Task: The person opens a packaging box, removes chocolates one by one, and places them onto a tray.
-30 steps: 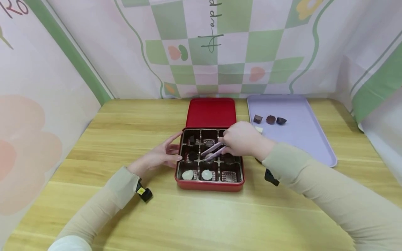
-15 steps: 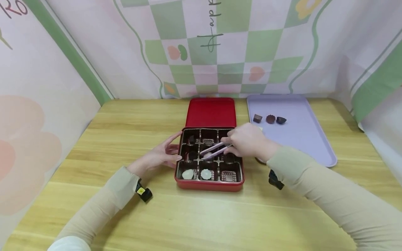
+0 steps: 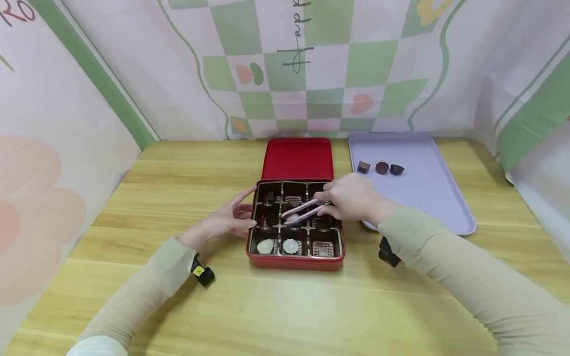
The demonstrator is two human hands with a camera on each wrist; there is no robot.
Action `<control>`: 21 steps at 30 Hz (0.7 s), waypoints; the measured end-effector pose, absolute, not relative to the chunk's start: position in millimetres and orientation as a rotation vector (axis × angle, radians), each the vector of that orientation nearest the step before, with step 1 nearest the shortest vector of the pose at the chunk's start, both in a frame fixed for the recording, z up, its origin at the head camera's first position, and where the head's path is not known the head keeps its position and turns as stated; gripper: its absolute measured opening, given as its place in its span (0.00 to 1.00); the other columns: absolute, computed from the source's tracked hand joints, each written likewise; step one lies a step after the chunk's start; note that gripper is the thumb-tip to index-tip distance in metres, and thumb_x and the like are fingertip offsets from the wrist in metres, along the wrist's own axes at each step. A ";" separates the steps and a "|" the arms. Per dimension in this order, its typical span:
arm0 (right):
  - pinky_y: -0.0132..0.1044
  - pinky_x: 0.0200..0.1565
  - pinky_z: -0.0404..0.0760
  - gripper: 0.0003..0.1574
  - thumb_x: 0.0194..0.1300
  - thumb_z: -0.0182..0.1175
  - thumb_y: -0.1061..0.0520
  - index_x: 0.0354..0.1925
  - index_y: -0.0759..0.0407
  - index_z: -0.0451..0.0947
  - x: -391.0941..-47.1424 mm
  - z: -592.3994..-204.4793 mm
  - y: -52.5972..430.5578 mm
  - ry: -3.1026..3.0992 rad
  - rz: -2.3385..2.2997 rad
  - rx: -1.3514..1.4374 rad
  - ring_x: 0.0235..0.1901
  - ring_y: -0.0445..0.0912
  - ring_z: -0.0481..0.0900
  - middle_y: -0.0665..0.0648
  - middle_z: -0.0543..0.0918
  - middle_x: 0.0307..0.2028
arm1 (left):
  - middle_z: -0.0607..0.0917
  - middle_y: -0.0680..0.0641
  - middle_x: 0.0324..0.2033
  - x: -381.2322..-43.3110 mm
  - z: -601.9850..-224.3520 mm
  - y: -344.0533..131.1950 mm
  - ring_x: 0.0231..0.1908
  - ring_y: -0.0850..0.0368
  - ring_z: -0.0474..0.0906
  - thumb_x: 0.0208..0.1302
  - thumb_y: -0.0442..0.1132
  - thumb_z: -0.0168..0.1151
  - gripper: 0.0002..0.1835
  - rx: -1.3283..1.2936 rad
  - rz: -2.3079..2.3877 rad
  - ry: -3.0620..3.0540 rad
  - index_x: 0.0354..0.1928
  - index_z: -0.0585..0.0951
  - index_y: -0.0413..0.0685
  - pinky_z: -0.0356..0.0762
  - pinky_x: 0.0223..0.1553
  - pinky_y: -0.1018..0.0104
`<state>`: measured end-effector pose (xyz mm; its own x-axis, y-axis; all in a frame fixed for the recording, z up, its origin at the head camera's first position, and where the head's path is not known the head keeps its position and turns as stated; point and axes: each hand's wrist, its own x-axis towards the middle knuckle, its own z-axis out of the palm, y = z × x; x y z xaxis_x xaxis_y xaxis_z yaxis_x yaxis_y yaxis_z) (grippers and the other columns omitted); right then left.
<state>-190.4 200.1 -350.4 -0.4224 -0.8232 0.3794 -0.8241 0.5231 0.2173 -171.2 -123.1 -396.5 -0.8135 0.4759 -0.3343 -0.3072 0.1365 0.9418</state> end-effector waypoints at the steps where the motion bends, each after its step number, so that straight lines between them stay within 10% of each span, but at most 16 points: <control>1: 0.36 0.14 0.72 0.24 0.53 0.66 0.37 0.39 0.52 0.87 -190.5 -351.9 202.4 -2.321 0.024 1.335 0.23 0.47 0.83 0.53 0.86 0.28 | 0.58 0.37 0.67 -171.5 -396.7 -123.5 0.66 0.42 0.59 0.60 0.24 0.59 0.49 0.165 1.737 1.835 0.72 0.50 0.76 0.82 0.45 0.46; 7: 0.42 0.18 0.78 0.36 0.60 0.53 0.28 0.38 0.57 0.87 -186.0 -361.8 216.9 -2.409 0.203 1.198 0.26 0.54 0.85 0.63 0.87 0.31 | 0.58 0.36 0.67 -172.8 -396.7 -123.9 0.65 0.41 0.60 0.60 0.24 0.59 0.50 0.180 1.748 1.808 0.72 0.49 0.77 0.81 0.46 0.45; 21: 0.41 0.20 0.79 0.34 0.58 0.57 0.30 0.37 0.59 0.87 -186.4 -368.4 222.0 -2.383 0.360 1.128 0.24 0.51 0.84 0.61 0.87 0.30 | 0.59 0.36 0.67 -172.0 -397.8 -125.4 0.65 0.41 0.62 0.60 0.23 0.58 0.49 0.184 1.765 1.795 0.72 0.50 0.77 0.80 0.46 0.44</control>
<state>-186.4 222.0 -368.4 -0.5479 -0.6538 0.5220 -0.7788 0.6264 -0.0328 -172.0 -125.4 -397.8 -0.8056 0.4991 -0.3193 -0.3110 0.1025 0.9449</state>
